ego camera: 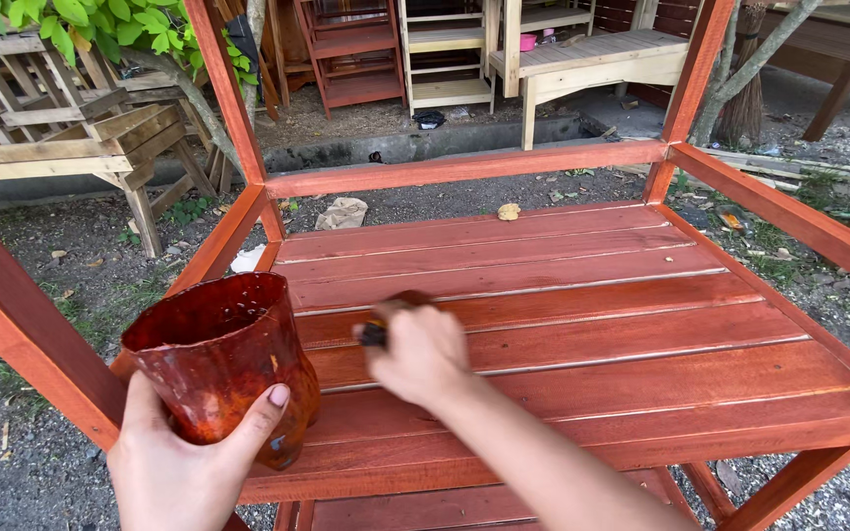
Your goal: The person applies reddish-brown stain to a wooden shelving unit using a brush. They dip the brush into a container of stain and coat the slats and frame of the shelves. A bottle of plastic cleaner is visible on the top shelf.
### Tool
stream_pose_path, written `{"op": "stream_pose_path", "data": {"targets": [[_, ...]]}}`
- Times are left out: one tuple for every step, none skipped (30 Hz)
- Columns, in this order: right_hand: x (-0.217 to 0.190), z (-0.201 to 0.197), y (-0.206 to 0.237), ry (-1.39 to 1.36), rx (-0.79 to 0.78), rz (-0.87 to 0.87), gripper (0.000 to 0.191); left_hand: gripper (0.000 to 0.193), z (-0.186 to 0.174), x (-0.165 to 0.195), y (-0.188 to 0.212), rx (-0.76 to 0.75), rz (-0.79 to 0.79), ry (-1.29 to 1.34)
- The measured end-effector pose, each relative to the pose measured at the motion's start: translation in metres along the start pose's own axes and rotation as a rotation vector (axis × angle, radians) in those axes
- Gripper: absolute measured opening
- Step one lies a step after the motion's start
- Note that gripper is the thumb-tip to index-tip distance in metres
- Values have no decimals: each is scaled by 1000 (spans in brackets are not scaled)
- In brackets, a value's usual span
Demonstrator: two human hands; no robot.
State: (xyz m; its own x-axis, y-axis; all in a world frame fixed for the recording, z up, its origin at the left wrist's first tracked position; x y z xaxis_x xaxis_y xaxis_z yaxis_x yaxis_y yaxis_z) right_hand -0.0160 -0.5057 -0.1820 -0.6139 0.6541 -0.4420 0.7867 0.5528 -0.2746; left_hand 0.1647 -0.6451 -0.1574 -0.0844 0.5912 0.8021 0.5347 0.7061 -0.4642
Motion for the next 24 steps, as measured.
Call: {"op": "stream_pose_path", "data": {"targets": [[-9, 8, -5, -132, 0, 14, 29, 79, -1, -1, 2, 14, 11, 21], [-16, 17, -10, -264, 0, 29, 30, 78, -2, -1, 3, 19, 1, 28], [-17, 24, -14, -399, 7, 44, 35, 77, -2, -2, 4, 25, -2, 36], [-10, 26, -18, -502, 98, -64, 29, 76, -1, -2, 4, 32, -4, 47], [3, 25, -20, -608, 188, -171, 23, 74, 0, -2, 4, 39, 27, 35], [19, 24, -17, -710, 281, -273, 18, 72, 2, -2, 5, 40, 57, 24], [48, 15, -16, -690, 313, -171, 16, 70, 5, -1, 6, 40, 87, 15], [83, -3, -15, -667, 343, -71, 15, 70, 7, 0, 7, 27, 76, 9], [125, -22, -9, -611, 320, 228, 27, 70, 11, 2, 7, 17, 66, 8], [166, -43, 3, -797, 338, 412, 20, 70, 14, 4, 8, 7, 58, 4], [202, -65, 14, -745, 429, 449, 24, 73, 17, 6, 8, -13, 42, 5], [233, -86, 28, -642, 485, 465, 20, 75, 20, 9, 7, -28, 27, 8], [258, -107, 44, -425, 555, 395, 23, 78, 23, 12, 7, -47, 9, 8], [276, -129, 57, -311, 595, 259, 17, 78, 25, 15, 8, -62, 32, 17], [285, -144, 65, -195, 632, 120, 12, 78, 28, 18, 9, -77, 57, 28], [288, -151, 69, 14, 641, 139, 13, 78, 30, 21, 10, -90, 80, 39], [283, -155, 74, 224, 643, 157, 15, 79, 32, 23, 12, -102, 70, 33], [271, -157, 76, 433, 641, 172, 19, 80, 33, 25, 13, -112, 62, 26], [256, -148, 76, 452, 559, 236, 20, 81, 34, 27, 14, -122, 51, 18], [234, -129, 71, 470, 476, 297, 23, 84, 34, 28, 14, -132, 43, 14], [208, -107, 65, 488, 485, 207, 23, 86, 34, 29, 14, -140, 36, 8], [180, -85, 61, 503, 494, 117, 23, 89, 33, 29, 14, -149, 29, 1], [154, -68, 56, 413, 493, 52, 26, 90, 32, 29, 13, -141, 33, -5], [129, -53, 50, 261, 527, -30, 25, 91, 32, 30, 13, -135, 36, -10]]}}
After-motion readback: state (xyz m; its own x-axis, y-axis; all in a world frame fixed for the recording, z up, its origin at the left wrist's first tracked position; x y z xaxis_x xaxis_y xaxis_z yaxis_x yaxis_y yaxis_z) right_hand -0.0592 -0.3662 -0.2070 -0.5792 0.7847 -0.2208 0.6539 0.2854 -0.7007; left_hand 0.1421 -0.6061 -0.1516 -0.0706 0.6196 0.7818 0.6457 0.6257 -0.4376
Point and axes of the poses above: each hand's wrist, its own y-axis away from the middle knuckle, its own z-axis out of the palm, x = y × z, the point moved 1 cm from there along -y, towards the middle knuckle
